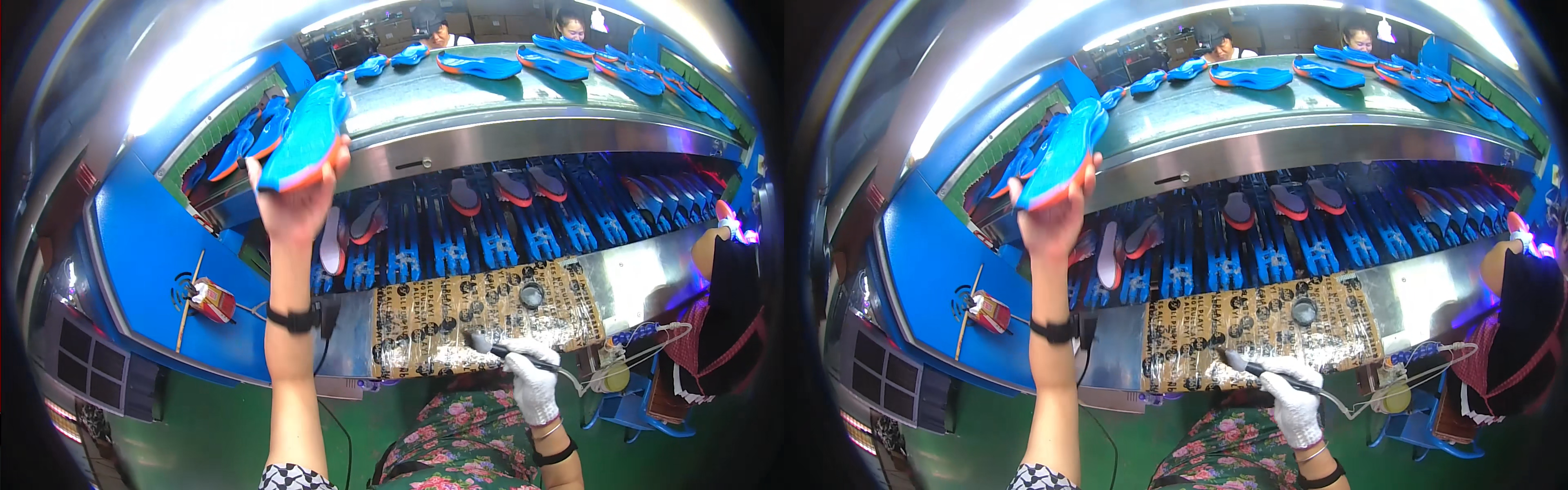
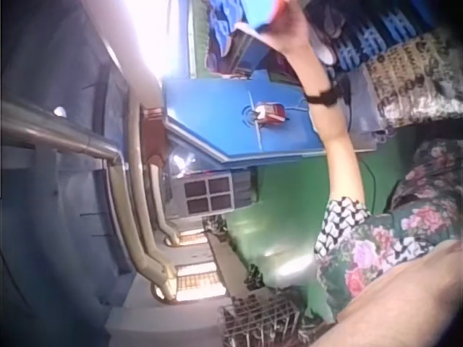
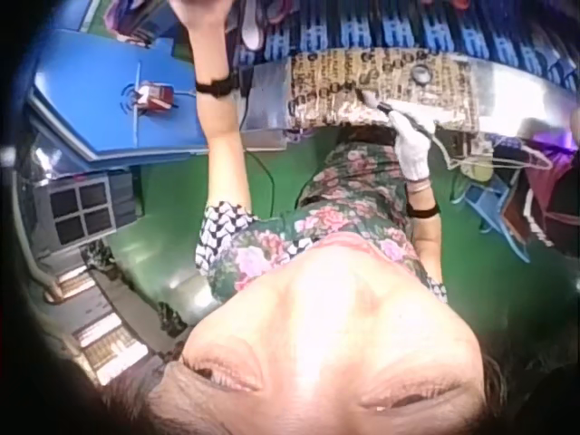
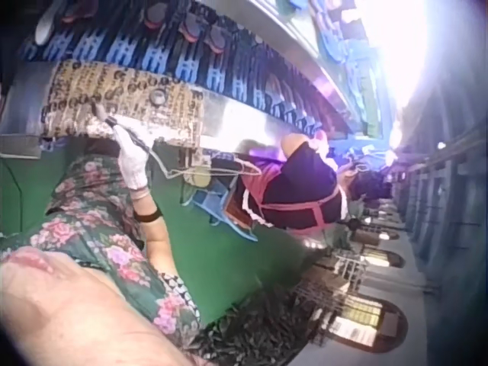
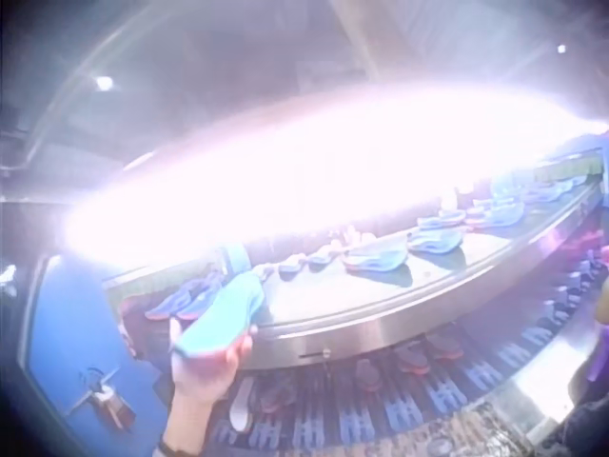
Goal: Applying adhesive to the underside of blue shoe soles using a brush and a glue reservoir on a production line.
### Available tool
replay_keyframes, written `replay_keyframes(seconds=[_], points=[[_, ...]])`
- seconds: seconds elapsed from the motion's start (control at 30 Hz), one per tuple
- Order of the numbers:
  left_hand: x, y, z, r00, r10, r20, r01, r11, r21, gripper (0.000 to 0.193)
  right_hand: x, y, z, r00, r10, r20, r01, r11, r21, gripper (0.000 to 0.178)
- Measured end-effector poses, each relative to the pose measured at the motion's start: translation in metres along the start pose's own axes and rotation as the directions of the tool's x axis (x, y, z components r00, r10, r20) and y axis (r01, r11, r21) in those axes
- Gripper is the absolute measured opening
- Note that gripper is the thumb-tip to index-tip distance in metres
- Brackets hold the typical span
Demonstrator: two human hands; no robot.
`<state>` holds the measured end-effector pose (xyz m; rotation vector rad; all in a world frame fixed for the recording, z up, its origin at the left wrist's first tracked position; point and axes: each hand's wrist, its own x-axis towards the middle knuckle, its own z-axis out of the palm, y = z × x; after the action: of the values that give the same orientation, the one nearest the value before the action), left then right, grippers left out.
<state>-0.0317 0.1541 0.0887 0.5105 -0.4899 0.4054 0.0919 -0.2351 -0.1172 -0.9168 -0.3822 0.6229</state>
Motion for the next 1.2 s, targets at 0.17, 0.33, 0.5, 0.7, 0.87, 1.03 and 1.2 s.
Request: replay_keyframes(seconds=[0.17,0.33,0.5,0.7,0.87,1.03,1.2], points=[[0.036,0.075,-0.059,0.893,0.233,-0.385,-0.35,0.897,-0.27,0.115,0.003,0.036,0.002,0.993,0.109,0.033,-0.107,0.993,-0.047,0.018],[0.025,0.045,-0.06,0.694,0.526,-0.492,-0.33,0.839,0.432,0.074,0.006,0.043,-0.016,0.994,0.112,-0.016,-0.113,0.992,-0.057,0.017],[0.038,0.084,-0.075,0.339,0.863,0.376,0.27,-0.472,0.839,0.071,0.006,0.046,-0.019,0.991,0.127,-0.052,-0.129,0.991,-0.025,0.019],[0.06,0.117,-0.085,0.605,0.796,0.008,0.659,-0.507,0.555,0.138,0.006,0.052,-0.028,0.987,0.133,-0.087,-0.133,0.991,0.006,0.019],[0.063,0.146,-0.105,0.626,0.775,0.087,0.574,-0.533,0.622,0.145,0.013,0.054,-0.028,0.985,0.163,-0.053,-0.161,0.986,0.048,0.019],[0.107,0.087,-0.098,0.591,0.698,0.404,0.709,-0.689,0.153,0.125,0.024,0.059,-0.041,0.982,0.186,-0.027,-0.185,0.982,0.04,0.018],[0.215,-0.082,-0.09,0.962,0.215,0.171,0.118,-0.886,0.449,0.098,0.034,0.045,-0.062,0.978,0.178,-0.109,-0.18,0.984,-0.005,0.019]])
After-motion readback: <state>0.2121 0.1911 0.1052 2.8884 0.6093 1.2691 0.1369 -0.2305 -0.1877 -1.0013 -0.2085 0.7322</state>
